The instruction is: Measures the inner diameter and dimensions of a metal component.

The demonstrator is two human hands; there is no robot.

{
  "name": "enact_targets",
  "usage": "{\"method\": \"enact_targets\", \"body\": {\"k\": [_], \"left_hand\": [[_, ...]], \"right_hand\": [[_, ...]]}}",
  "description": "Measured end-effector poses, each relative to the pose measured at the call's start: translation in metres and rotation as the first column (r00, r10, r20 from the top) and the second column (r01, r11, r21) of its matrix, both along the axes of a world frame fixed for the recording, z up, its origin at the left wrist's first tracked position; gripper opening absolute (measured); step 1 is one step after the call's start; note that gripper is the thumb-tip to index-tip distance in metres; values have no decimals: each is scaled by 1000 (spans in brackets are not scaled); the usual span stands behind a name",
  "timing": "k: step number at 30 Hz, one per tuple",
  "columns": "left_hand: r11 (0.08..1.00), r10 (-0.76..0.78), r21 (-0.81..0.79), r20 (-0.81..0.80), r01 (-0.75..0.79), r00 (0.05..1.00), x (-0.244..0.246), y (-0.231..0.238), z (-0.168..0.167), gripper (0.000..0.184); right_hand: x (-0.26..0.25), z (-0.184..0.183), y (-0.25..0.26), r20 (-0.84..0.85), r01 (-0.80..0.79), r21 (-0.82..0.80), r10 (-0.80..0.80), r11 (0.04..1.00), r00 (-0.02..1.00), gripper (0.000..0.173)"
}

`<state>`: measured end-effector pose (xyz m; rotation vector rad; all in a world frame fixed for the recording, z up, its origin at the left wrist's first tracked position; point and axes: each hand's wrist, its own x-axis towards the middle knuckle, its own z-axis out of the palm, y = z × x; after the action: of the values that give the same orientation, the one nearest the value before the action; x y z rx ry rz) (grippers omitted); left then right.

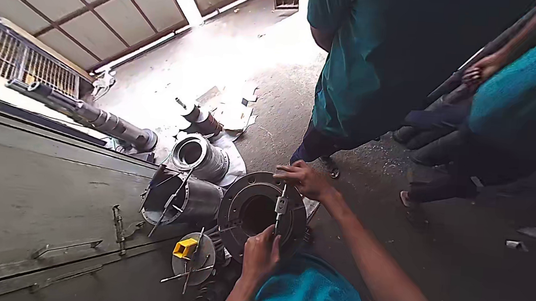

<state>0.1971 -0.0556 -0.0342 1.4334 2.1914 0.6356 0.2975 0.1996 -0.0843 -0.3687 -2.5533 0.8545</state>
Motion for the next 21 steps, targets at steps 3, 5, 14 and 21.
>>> {"method": "enact_targets", "body": {"k": [3,5,14,21], "left_hand": [[1000,-16,-3,-47,16,999,14,-1,-1,36],[1000,-29,7,-117,30,993,5,-3,1,35],[966,-75,214,-295,143,953,-74,11,-21,24],[951,-195,182,-276,251,941,-103,31,-20,25]], "right_hand": [[-26,9,14,84,-158,43,154,986,985,40],[-20,15,15,109,-160,33,155,987,982,31],[63,26,-64,248,322,-109,-288,940,925,26],[79,18,-94,234,397,-43,-377,917,896,31]]}}
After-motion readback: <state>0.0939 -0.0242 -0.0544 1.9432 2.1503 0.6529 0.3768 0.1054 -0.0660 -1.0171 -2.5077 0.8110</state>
